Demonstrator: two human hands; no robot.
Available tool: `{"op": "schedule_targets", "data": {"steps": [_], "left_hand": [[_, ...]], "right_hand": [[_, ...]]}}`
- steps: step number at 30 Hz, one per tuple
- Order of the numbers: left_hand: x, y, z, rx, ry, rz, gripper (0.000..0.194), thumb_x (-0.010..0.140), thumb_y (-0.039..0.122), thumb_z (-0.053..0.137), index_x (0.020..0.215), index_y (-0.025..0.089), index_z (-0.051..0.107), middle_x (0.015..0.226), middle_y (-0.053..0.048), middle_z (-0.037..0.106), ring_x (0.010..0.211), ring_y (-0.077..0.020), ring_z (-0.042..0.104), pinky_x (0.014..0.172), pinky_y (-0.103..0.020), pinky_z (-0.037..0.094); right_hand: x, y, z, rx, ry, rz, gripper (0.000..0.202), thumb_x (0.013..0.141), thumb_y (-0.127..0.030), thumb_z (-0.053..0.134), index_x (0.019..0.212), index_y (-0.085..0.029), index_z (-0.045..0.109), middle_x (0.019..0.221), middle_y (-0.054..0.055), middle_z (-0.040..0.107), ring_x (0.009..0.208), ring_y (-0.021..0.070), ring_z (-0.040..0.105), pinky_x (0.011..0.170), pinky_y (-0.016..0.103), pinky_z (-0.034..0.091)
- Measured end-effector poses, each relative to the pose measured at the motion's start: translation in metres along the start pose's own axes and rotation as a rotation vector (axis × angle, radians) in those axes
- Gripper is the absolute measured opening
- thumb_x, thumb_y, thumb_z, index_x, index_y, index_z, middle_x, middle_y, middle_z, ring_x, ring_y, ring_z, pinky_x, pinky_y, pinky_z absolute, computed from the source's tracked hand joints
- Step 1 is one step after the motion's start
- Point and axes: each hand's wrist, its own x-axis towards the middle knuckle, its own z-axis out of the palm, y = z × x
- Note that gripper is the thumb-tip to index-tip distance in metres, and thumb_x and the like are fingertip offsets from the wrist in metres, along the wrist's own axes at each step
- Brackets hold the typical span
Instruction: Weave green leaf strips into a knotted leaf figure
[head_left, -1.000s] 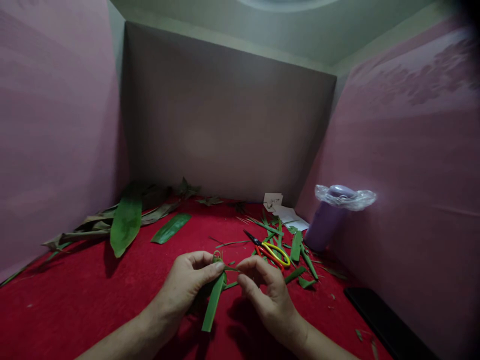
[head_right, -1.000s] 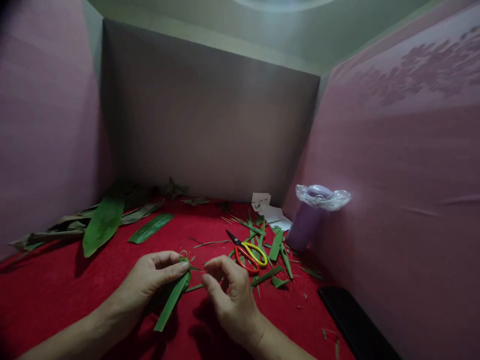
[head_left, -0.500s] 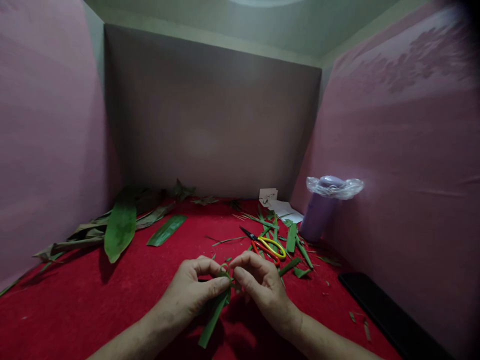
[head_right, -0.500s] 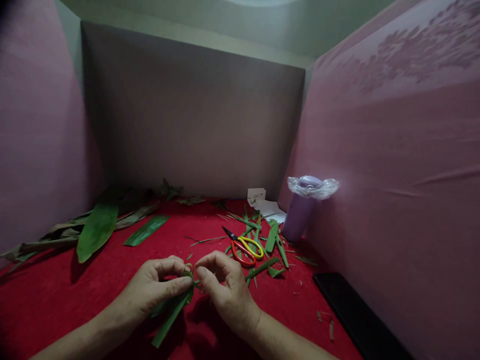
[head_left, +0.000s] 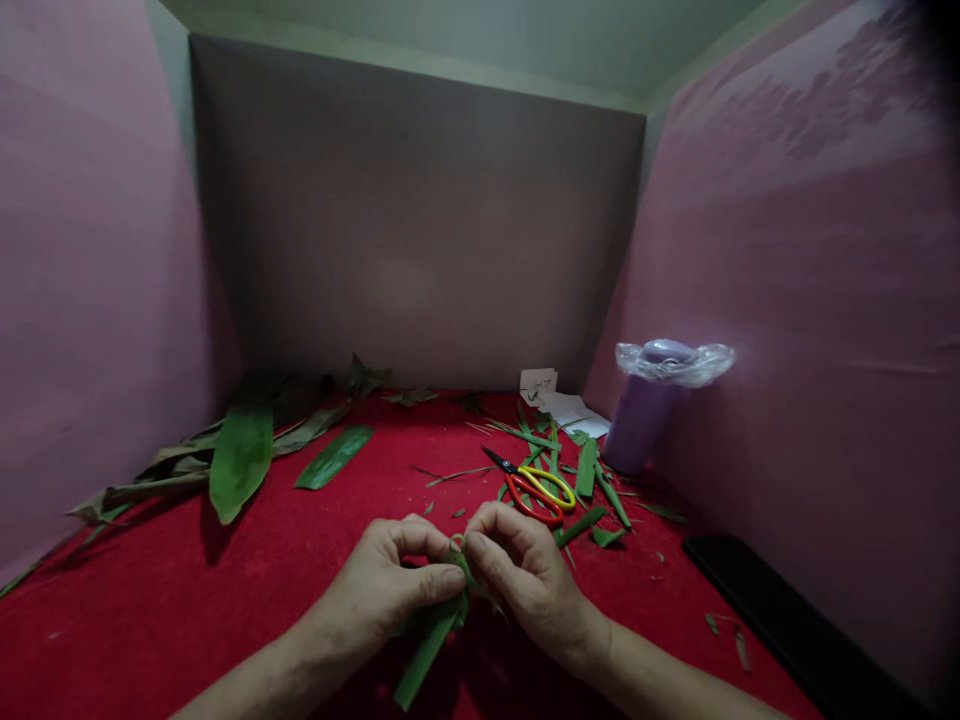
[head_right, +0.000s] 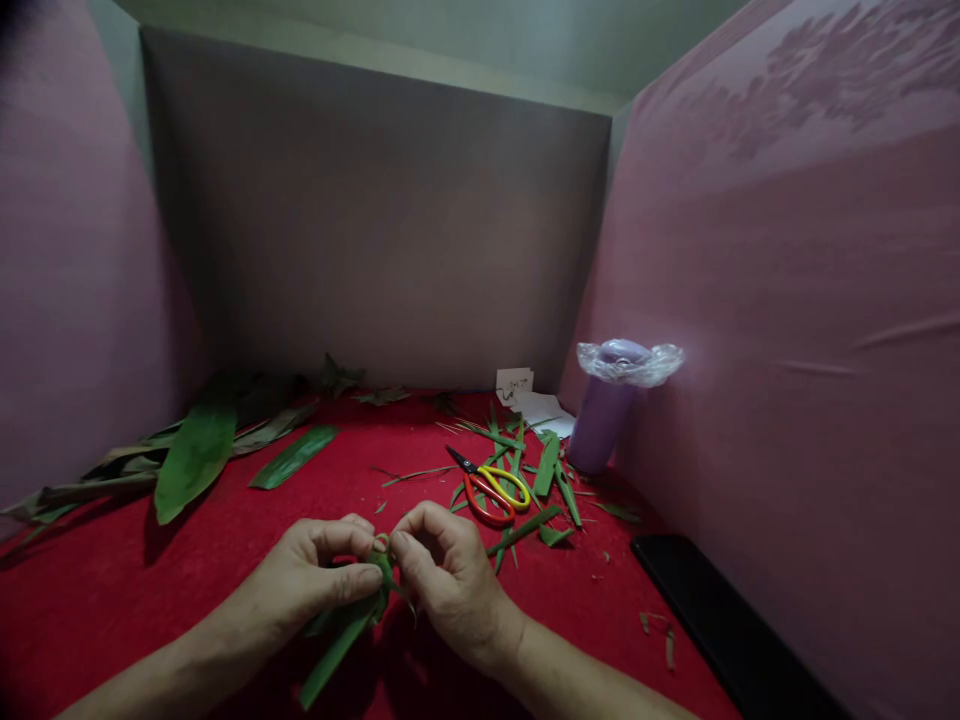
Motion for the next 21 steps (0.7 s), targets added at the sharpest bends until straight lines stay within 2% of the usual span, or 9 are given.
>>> {"op": "schedule_targets", "data": {"steps": [7, 14, 17, 21], "left_hand": [[-0.0013, 0.0006, -0.0022, 0.080, -0.014, 0.006, 0.016, 0.060, 0.030, 0.073, 0.060, 0.014, 0.068, 0.062, 0.003, 0.051, 0.053, -0.0102, 0.047, 0.050, -0.023, 0.035], [-0.0009, 0.0001, -0.0023, 0.131, -0.001, 0.053, 0.014, 0.061, 0.030, 0.074, 0.061, 0.017, 0.069, 0.065, 0.003, 0.051, 0.059, -0.0124, 0.048, 0.055, -0.025, 0.038], [-0.0014, 0.0019, -0.0015, 0.072, 0.064, 0.048, 0.015, 0.059, 0.030, 0.076, 0.061, 0.016, 0.069, 0.068, 0.003, 0.051, 0.060, -0.0126, 0.048, 0.056, -0.025, 0.038], [-0.0007, 0.0041, -0.0012, 0.006, 0.105, 0.039, 0.016, 0.055, 0.029, 0.077, 0.058, 0.017, 0.068, 0.064, 0.003, 0.052, 0.056, -0.0122, 0.048, 0.054, -0.025, 0.037]], "right_hand": [[-0.0004, -0.0020, -0.0010, -0.207, 0.006, -0.066, 0.019, 0.088, -0.028, 0.049, 0.073, -0.016, 0.051, 0.062, -0.004, 0.043, 0.054, 0.0089, 0.037, 0.050, 0.021, 0.032], [-0.0026, -0.0018, -0.0014, -0.095, -0.006, -0.050, 0.020, 0.089, -0.031, 0.049, 0.078, -0.016, 0.057, 0.067, -0.002, 0.047, 0.057, 0.0094, 0.040, 0.049, 0.020, 0.033], [-0.0031, 0.0002, -0.0016, -0.098, 0.067, -0.057, 0.017, 0.090, -0.031, 0.048, 0.085, -0.018, 0.057, 0.068, -0.001, 0.048, 0.057, 0.0101, 0.042, 0.050, 0.021, 0.035], [-0.0050, 0.0009, -0.0012, -0.205, 0.141, -0.170, 0.011, 0.089, -0.028, 0.049, 0.085, -0.020, 0.055, 0.072, 0.000, 0.050, 0.061, 0.0122, 0.045, 0.054, 0.023, 0.038]]}}
